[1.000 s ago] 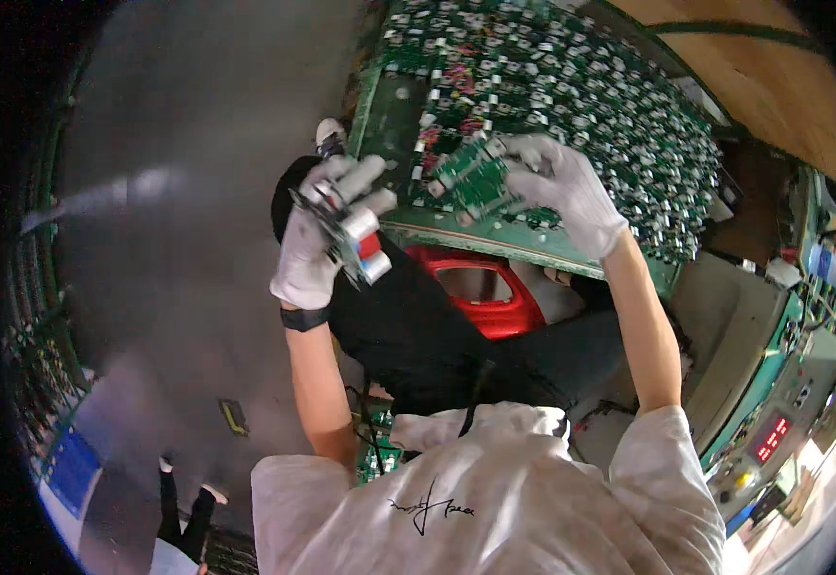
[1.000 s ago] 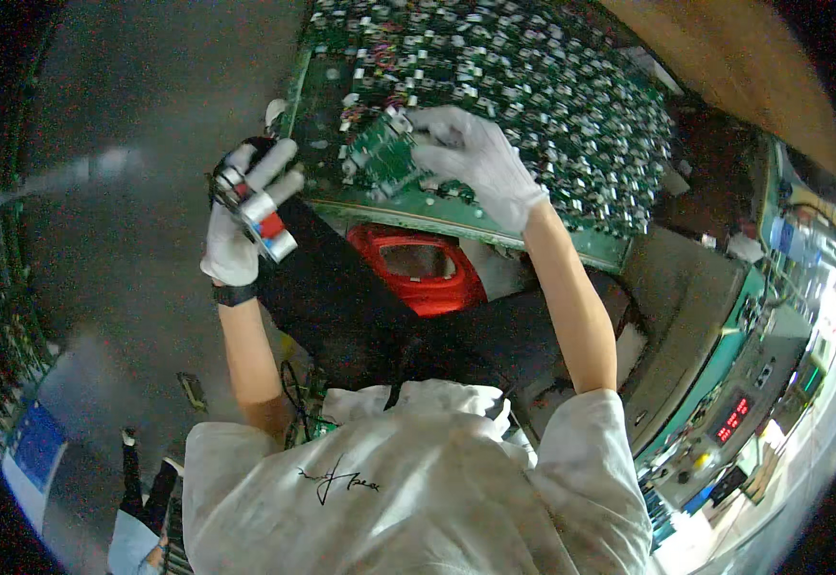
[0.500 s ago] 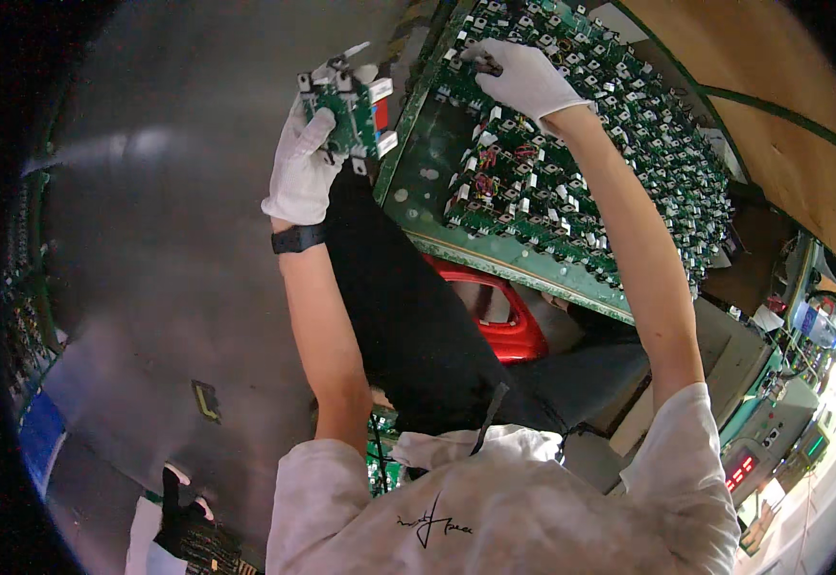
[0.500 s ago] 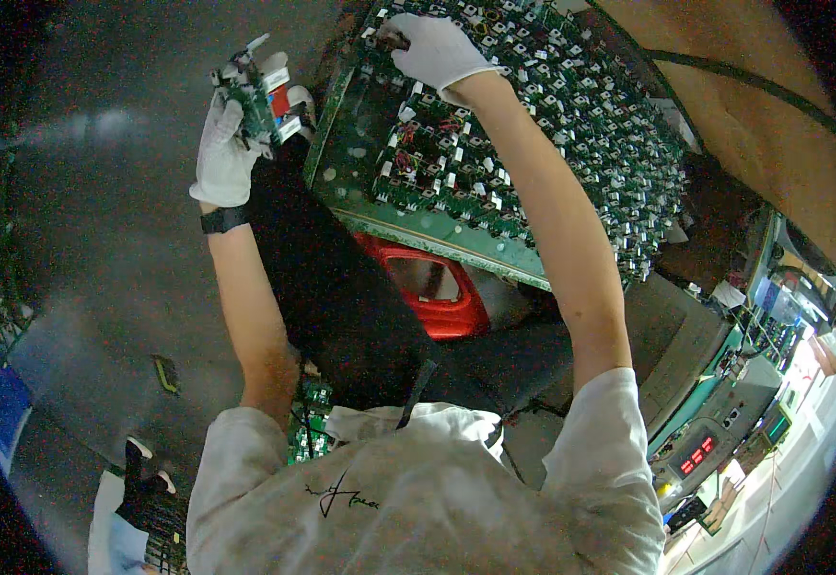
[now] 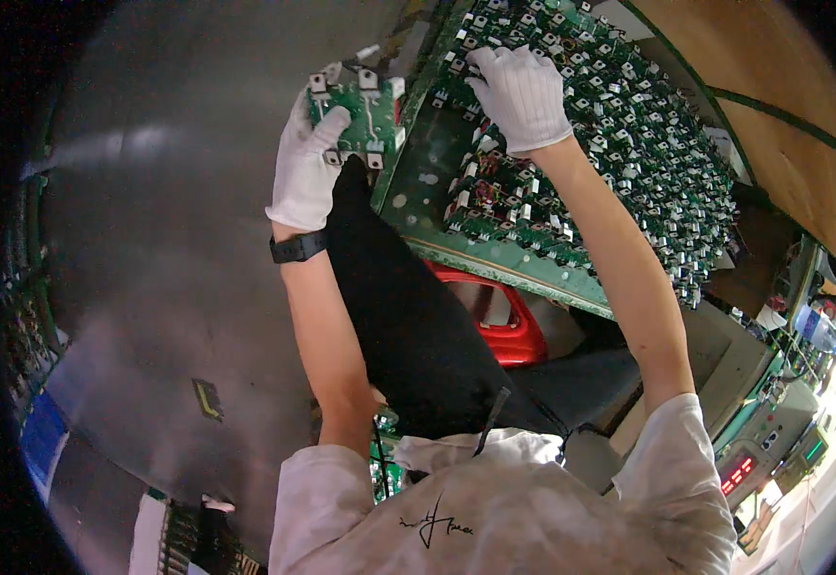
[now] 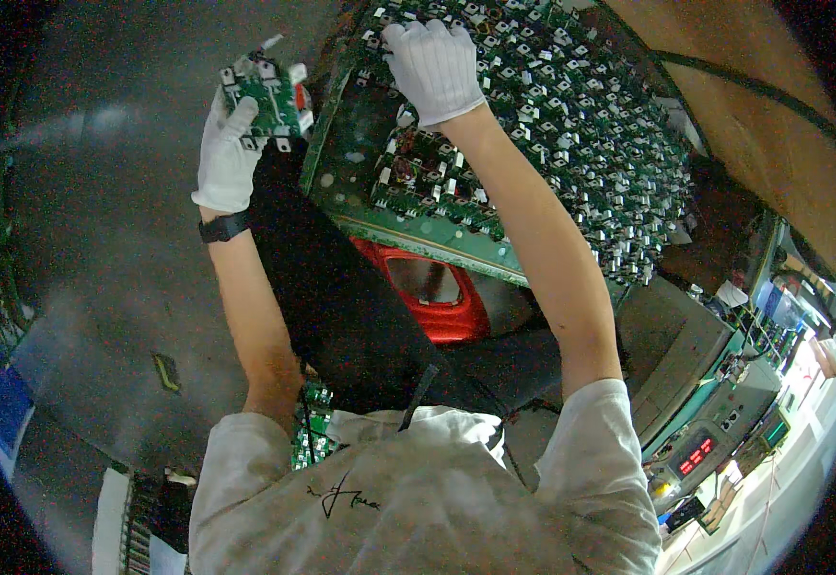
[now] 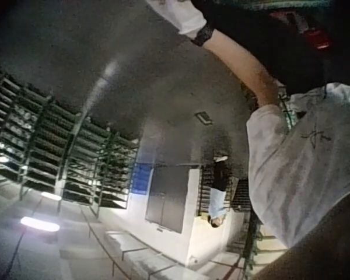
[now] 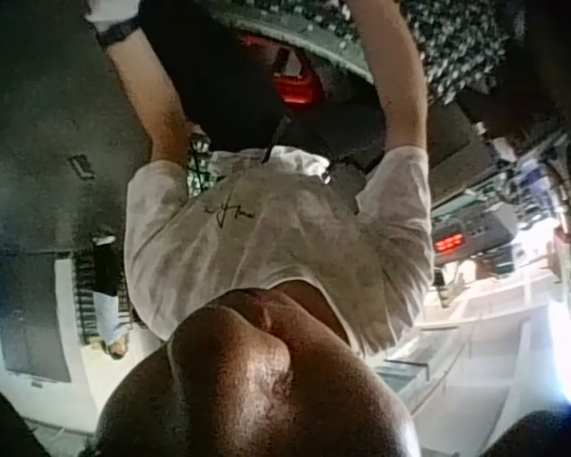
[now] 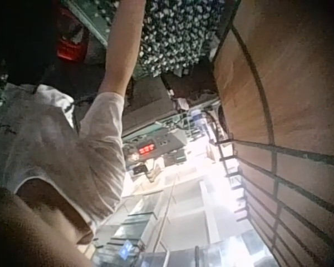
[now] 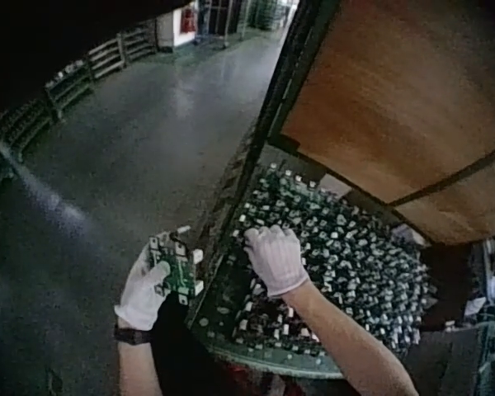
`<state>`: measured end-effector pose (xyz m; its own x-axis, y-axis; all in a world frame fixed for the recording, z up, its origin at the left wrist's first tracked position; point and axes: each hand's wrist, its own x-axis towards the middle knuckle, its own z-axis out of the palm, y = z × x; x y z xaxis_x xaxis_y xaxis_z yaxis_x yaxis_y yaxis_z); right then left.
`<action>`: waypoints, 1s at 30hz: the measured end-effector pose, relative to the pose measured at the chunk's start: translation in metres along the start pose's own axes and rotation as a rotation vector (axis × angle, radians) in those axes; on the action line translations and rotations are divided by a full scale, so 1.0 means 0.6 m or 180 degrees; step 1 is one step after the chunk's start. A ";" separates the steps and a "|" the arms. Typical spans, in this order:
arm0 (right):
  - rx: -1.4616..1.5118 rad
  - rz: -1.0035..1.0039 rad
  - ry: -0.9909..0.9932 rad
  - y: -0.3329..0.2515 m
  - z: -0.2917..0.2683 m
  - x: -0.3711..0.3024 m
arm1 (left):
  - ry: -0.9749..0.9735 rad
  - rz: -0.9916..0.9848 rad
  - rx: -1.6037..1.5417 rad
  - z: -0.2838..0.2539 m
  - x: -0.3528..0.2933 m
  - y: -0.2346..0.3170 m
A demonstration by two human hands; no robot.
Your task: The person organizes printed circuit board assemblies from a component tray, then tests one at a diagnostic station using an oscilloscope and diagnostic probes connected by test cables.
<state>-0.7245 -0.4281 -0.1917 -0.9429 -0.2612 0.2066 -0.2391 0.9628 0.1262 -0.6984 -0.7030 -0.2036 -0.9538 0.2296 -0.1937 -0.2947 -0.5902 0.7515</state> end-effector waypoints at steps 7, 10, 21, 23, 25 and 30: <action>0.2553 0.0181 0.0092 -0.027 -0.109 0.001 | -0.0336 -0.0092 0.1973 0.047 -0.012 0.000; 0.2835 -0.0605 -0.0917 -0.039 -0.117 0.021 | -0.0534 0.0330 0.2323 0.059 -0.001 -0.020; 0.1161 -0.0360 -0.1115 -0.018 -0.039 0.022 | 0.0127 0.0577 0.3903 0.042 0.050 -0.115; 0.1005 -0.0260 -0.1229 -0.016 -0.038 0.018 | 0.0186 0.1151 0.4492 0.034 0.048 -0.124; 0.0870 -0.0376 -0.1105 -0.013 -0.032 0.011 | 0.0056 0.0941 0.4557 0.030 0.049 -0.121; 0.0537 -0.0518 -0.0953 -0.019 -0.027 0.009 | 0.0018 0.0350 0.4540 0.049 0.043 -0.125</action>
<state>-0.7228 -0.4418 -0.1762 -0.9095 -0.4038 -0.0988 -0.4026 0.9148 -0.0327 -0.6991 -0.6300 -0.2462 -0.9688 0.2295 -0.0940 0.0855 0.6651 0.7418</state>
